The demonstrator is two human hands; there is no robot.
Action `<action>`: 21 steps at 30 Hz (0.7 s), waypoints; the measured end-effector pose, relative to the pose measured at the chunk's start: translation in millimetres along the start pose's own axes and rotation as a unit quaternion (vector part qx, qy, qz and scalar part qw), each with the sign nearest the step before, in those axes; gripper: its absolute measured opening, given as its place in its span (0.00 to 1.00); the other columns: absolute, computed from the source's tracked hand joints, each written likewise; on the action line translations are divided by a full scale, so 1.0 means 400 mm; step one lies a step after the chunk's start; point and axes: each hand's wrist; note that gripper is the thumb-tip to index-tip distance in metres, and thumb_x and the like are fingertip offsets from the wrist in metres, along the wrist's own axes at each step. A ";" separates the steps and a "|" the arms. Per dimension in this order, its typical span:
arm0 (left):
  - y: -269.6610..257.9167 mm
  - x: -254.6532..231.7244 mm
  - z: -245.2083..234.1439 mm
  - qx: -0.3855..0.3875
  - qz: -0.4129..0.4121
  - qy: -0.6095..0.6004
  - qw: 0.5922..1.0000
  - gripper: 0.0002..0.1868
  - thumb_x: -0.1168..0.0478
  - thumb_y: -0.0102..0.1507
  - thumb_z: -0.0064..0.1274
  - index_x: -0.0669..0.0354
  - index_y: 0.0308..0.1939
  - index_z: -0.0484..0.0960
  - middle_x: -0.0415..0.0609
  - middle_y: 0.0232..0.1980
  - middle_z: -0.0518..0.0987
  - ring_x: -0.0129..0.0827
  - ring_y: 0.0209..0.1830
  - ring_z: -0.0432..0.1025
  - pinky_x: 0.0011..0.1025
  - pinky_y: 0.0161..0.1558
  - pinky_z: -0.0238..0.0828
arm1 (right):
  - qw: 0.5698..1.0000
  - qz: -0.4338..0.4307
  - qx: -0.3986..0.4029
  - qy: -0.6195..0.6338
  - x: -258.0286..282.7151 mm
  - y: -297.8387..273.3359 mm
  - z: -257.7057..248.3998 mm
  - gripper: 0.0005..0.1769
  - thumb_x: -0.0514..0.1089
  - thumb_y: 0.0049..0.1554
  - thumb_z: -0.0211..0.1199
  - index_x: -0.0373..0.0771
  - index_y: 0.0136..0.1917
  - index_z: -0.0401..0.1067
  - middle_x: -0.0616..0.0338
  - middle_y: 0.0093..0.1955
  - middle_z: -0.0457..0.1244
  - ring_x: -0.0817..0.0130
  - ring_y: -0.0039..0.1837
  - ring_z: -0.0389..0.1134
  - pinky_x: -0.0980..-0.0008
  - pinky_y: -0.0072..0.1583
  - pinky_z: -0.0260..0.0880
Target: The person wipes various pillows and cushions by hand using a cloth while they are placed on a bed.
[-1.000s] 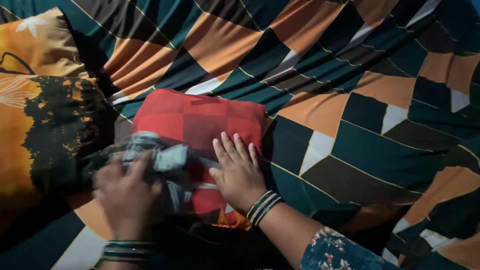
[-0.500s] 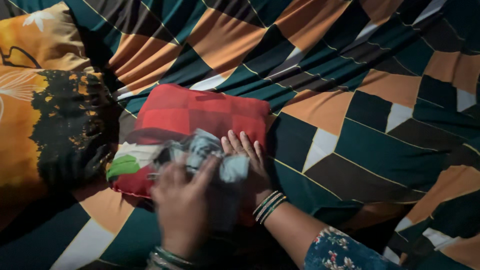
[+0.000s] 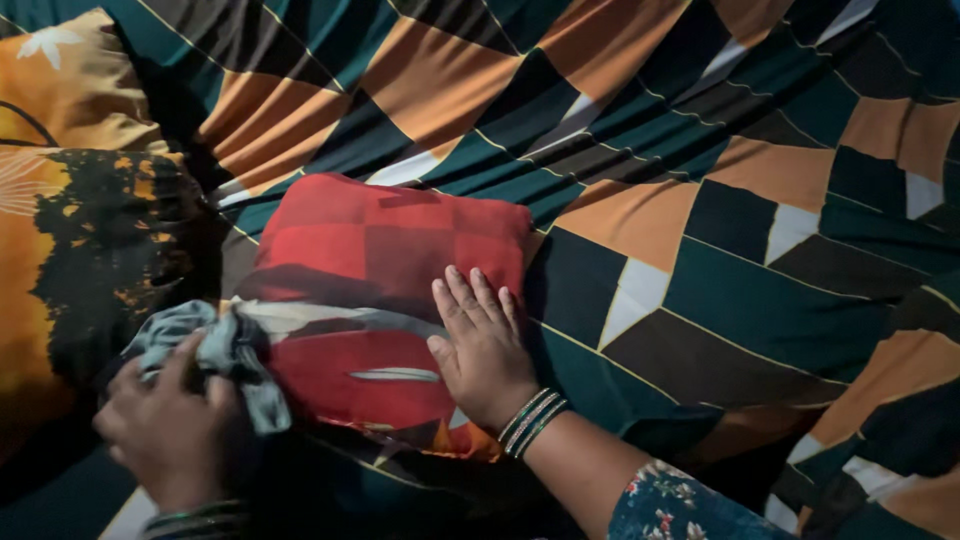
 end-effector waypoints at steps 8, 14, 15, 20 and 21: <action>0.075 -0.206 -0.199 0.041 0.058 -0.047 0.996 0.47 0.52 0.49 0.62 0.29 0.75 0.70 0.49 0.72 0.68 0.53 0.68 0.60 0.59 0.59 0.60 | 0.995 0.067 0.068 0.018 0.014 0.062 -0.030 0.34 0.53 0.58 0.55 0.39 0.75 0.59 0.52 0.78 0.54 0.53 0.80 0.50 0.46 0.80 0.36; 0.057 -0.484 -0.180 0.012 0.294 -0.062 0.954 0.29 0.55 0.56 0.55 0.32 0.63 0.77 0.45 0.67 0.74 0.46 0.62 0.68 0.54 0.51 0.63 | 0.993 -0.069 -0.023 -0.093 -0.051 0.128 0.020 0.32 0.47 0.58 0.53 0.43 0.75 0.63 0.46 0.83 0.47 0.45 0.82 0.44 0.42 0.78 0.36; 0.045 -0.503 -0.165 0.031 0.320 -0.027 0.947 0.23 0.55 0.57 0.54 0.25 0.56 0.82 0.44 0.65 0.75 0.42 0.62 0.68 0.52 0.52 0.64 | 0.994 -0.048 -0.002 -0.098 -0.059 0.131 0.027 0.32 0.47 0.58 0.53 0.42 0.75 0.62 0.47 0.83 0.46 0.46 0.83 0.43 0.42 0.77 0.35; 0.040 -0.490 -0.103 0.072 0.259 -0.009 0.963 0.22 0.55 0.58 0.51 0.22 0.53 0.84 0.42 0.66 0.74 0.44 0.64 0.67 0.53 0.53 0.64 | 0.993 -0.013 0.025 -0.114 -0.054 0.116 0.037 0.38 0.50 0.58 0.53 0.38 0.79 0.55 0.47 0.83 0.44 0.46 0.83 0.41 0.41 0.77 0.34; 0.053 -0.475 -0.095 0.066 0.250 0.009 0.966 0.23 0.56 0.58 0.51 0.20 0.54 0.83 0.41 0.67 0.73 0.45 0.65 0.67 0.53 0.54 0.65 | 0.995 -0.002 0.027 -0.096 -0.051 0.116 0.036 0.38 0.52 0.59 0.53 0.39 0.79 0.55 0.47 0.83 0.44 0.47 0.83 0.41 0.41 0.77 0.33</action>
Point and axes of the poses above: each hand's wrist, its own y-axis towards the middle knuckle, its own z-axis out of the palm, x = y × z
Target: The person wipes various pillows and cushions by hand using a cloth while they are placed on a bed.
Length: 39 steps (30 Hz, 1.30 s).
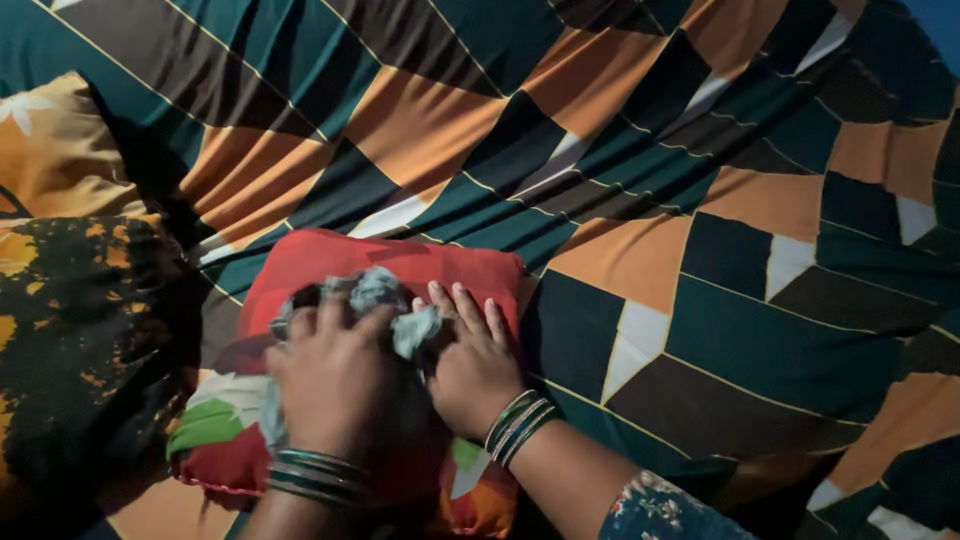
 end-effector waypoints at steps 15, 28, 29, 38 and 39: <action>0.091 0.266 -0.023 0.172 -0.259 0.045 0.949 0.22 0.46 0.59 0.56 0.24 0.58 0.83 0.53 0.67 0.71 0.57 0.66 0.63 0.65 0.62 0.57 | 0.979 0.181 0.009 0.095 -0.072 0.070 0.013 0.44 0.63 0.58 0.56 0.38 0.79 0.51 0.44 0.83 0.41 0.46 0.83 0.37 0.46 0.78 0.34; 0.153 -0.095 0.045 0.021 0.046 -0.006 0.999 0.17 0.54 0.60 0.46 0.29 0.46 0.87 0.47 0.60 0.75 0.46 0.58 0.69 0.58 0.52 0.64 | 0.983 0.119 0.026 -0.137 -0.147 0.066 0.119 0.33 0.47 0.59 0.52 0.45 0.77 0.57 0.50 0.87 0.39 0.51 0.86 0.37 0.46 0.78 0.33; 0.167 -0.075 0.051 0.043 0.013 0.013 0.999 0.16 0.54 0.62 0.46 0.29 0.48 0.87 0.45 0.59 0.75 0.46 0.60 0.69 0.59 0.53 0.64 | 0.985 0.136 0.050 -0.097 -0.131 0.068 0.099 0.31 0.48 0.60 0.52 0.45 0.76 0.58 0.50 0.88 0.39 0.50 0.86 0.36 0.45 0.79 0.32; 0.251 0.199 0.083 0.223 -0.308 -0.064 0.923 0.22 0.49 0.63 0.48 0.28 0.61 0.81 0.51 0.73 0.65 0.58 0.72 0.58 0.61 0.66 0.56 | 0.988 0.144 0.024 0.042 -0.076 0.076 0.017 0.40 0.61 0.60 0.53 0.45 0.80 0.51 0.46 0.84 0.40 0.47 0.83 0.37 0.44 0.77 0.30; 0.257 0.236 0.105 0.236 -0.348 -0.082 0.904 0.24 0.48 0.62 0.49 0.27 0.63 0.79 0.50 0.75 0.63 0.58 0.74 0.56 0.61 0.67 0.55 | 0.988 0.144 0.020 0.043 -0.077 0.075 0.019 0.40 0.61 0.60 0.53 0.45 0.80 0.51 0.46 0.84 0.41 0.46 0.83 0.37 0.45 0.77 0.30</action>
Point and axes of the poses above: each hand's wrist, its own y-axis towards the middle knuckle, its own z-axis out of the palm, x = y × z
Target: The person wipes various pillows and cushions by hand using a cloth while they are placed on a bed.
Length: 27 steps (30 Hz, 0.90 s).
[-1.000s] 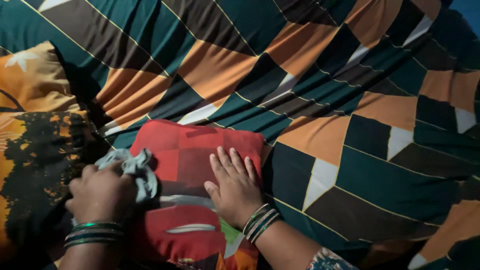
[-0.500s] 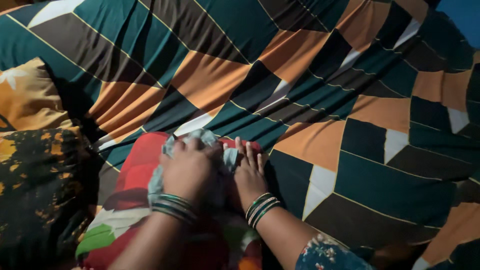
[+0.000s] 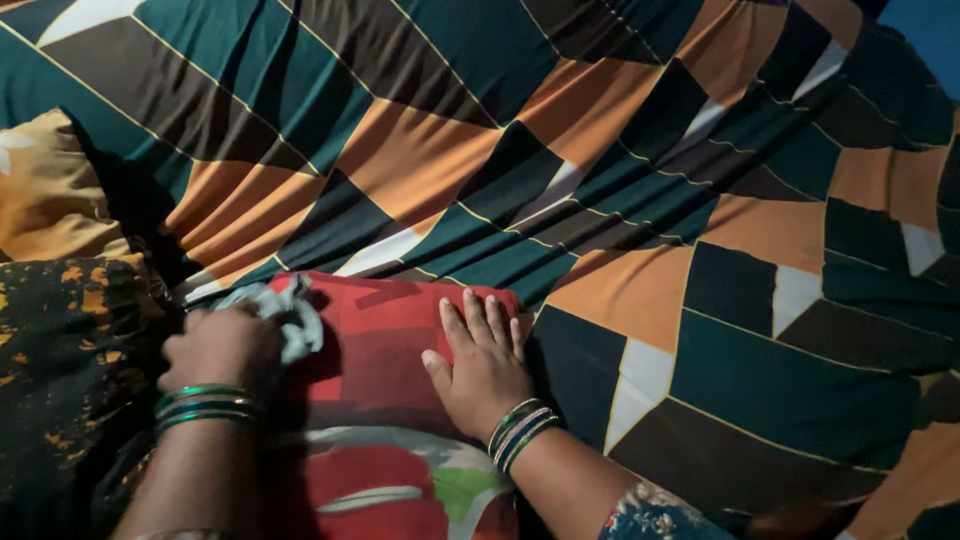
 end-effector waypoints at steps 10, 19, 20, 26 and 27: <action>-0.018 -0.026 -0.028 -0.171 0.149 0.066 0.972 0.21 0.48 0.64 0.51 0.26 0.62 0.81 0.51 0.68 0.70 0.60 0.68 0.62 0.66 0.58 0.61 | 0.999 -0.017 -0.012 0.032 -0.024 -0.009 0.011 0.40 0.60 0.61 0.54 0.41 0.80 0.52 0.43 0.83 0.41 0.43 0.83 0.37 0.44 0.77 0.30; -0.245 -0.305 0.091 -0.017 0.397 0.105 0.911 0.16 0.50 0.62 0.49 0.31 0.52 0.85 0.43 0.63 0.72 0.46 0.69 0.61 0.55 0.59 0.63 | 0.995 -0.067 0.035 -0.058 -0.022 -0.009 -0.014 0.35 0.57 0.57 0.55 0.49 0.76 0.58 0.50 0.80 0.48 0.39 0.81 0.39 0.38 0.78 0.30; -0.238 -0.305 0.077 -0.017 0.370 0.117 0.921 0.16 0.50 0.62 0.49 0.32 0.53 0.85 0.43 0.64 0.71 0.47 0.69 0.61 0.57 0.59 0.62 | 0.995 -0.082 -0.014 -0.064 -0.027 -0.007 -0.003 0.38 0.56 0.56 0.56 0.46 0.77 0.56 0.45 0.80 0.46 0.29 0.80 0.35 0.35 0.75 0.28; -0.101 -0.203 -0.019 -0.035 0.186 0.145 0.971 0.22 0.49 0.60 0.56 0.38 0.58 0.84 0.49 0.72 0.67 0.52 0.73 0.59 0.62 0.65 0.56 | 1.000 -0.011 0.003 -0.011 -0.017 -0.012 0.000 0.39 0.60 0.60 0.55 0.44 0.79 0.52 0.39 0.82 0.40 0.33 0.82 0.33 0.36 0.76 0.29; -0.075 -0.179 -0.024 -0.029 0.155 0.123 0.980 0.23 0.50 0.59 0.56 0.37 0.59 0.83 0.50 0.73 0.66 0.53 0.74 0.58 0.63 0.66 0.55 | 1.000 -0.008 0.007 -0.003 -0.014 -0.010 -0.006 0.39 0.60 0.60 0.54 0.44 0.80 0.52 0.40 0.83 0.40 0.33 0.82 0.33 0.37 0.76 0.30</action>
Point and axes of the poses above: each hand's wrist, its own y-axis towards the middle knuckle, its own z-axis out of the palm, x = y × z
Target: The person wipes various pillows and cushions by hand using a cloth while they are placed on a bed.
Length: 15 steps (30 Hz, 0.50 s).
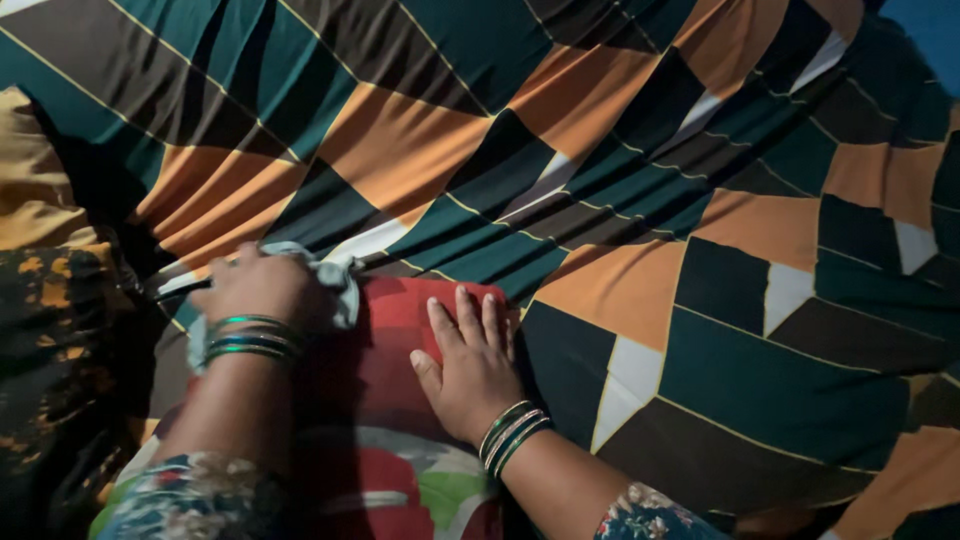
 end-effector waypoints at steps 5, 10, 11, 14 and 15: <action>0.088 0.134 0.045 0.046 -0.172 -0.124 0.976 0.29 0.52 0.57 0.57 0.39 0.65 0.78 0.51 0.75 0.62 0.57 0.75 0.53 0.62 0.68 0.50 | 0.999 0.013 0.006 0.037 0.001 -0.003 0.001 0.40 0.60 0.60 0.54 0.45 0.80 0.52 0.41 0.83 0.39 0.34 0.83 0.34 0.40 0.75 0.37; 0.054 0.206 0.061 -0.010 -0.210 -0.135 0.968 0.27 0.50 0.60 0.55 0.34 0.65 0.79 0.52 0.75 0.62 0.57 0.75 0.54 0.62 0.69 0.49 | 0.998 -0.041 -0.013 0.040 -0.053 -0.004 0.008 0.40 0.62 0.62 0.52 0.45 0.81 0.51 0.44 0.84 0.41 0.38 0.84 0.36 0.41 0.77 0.36; 0.040 0.205 0.057 -0.025 -0.213 -0.130 0.968 0.26 0.49 0.61 0.56 0.35 0.65 0.79 0.52 0.75 0.63 0.56 0.75 0.54 0.61 0.70 0.48 | 0.998 -0.050 -0.008 0.033 -0.070 -0.011 0.002 0.40 0.62 0.62 0.51 0.46 0.81 0.51 0.46 0.84 0.42 0.40 0.84 0.37 0.40 0.78 0.35; 0.017 0.164 0.041 -0.165 -0.037 -0.106 0.980 0.38 0.50 0.58 0.61 0.29 0.73 0.71 0.53 0.72 0.66 0.60 0.72 0.57 0.64 0.62 0.57 | 0.998 -0.014 0.052 0.013 -0.123 -0.013 -0.030 0.40 0.65 0.62 0.49 0.50 0.82 0.48 0.54 0.85 0.41 0.44 0.83 0.36 0.41 0.77 0.32; 0.016 0.128 0.043 -0.193 0.043 -0.098 0.975 0.41 0.51 0.55 0.62 0.31 0.74 0.69 0.54 0.69 0.69 0.60 0.70 0.59 0.61 0.62 0.58 | 0.998 -0.009 0.068 0.005 -0.142 -0.014 -0.042 0.41 0.65 0.61 0.48 0.52 0.82 0.47 0.55 0.85 0.41 0.46 0.83 0.37 0.41 0.77 0.33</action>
Point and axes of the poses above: each hand's wrist, its own y-axis towards the middle knuckle, its own z-axis out of the palm, x = y × z
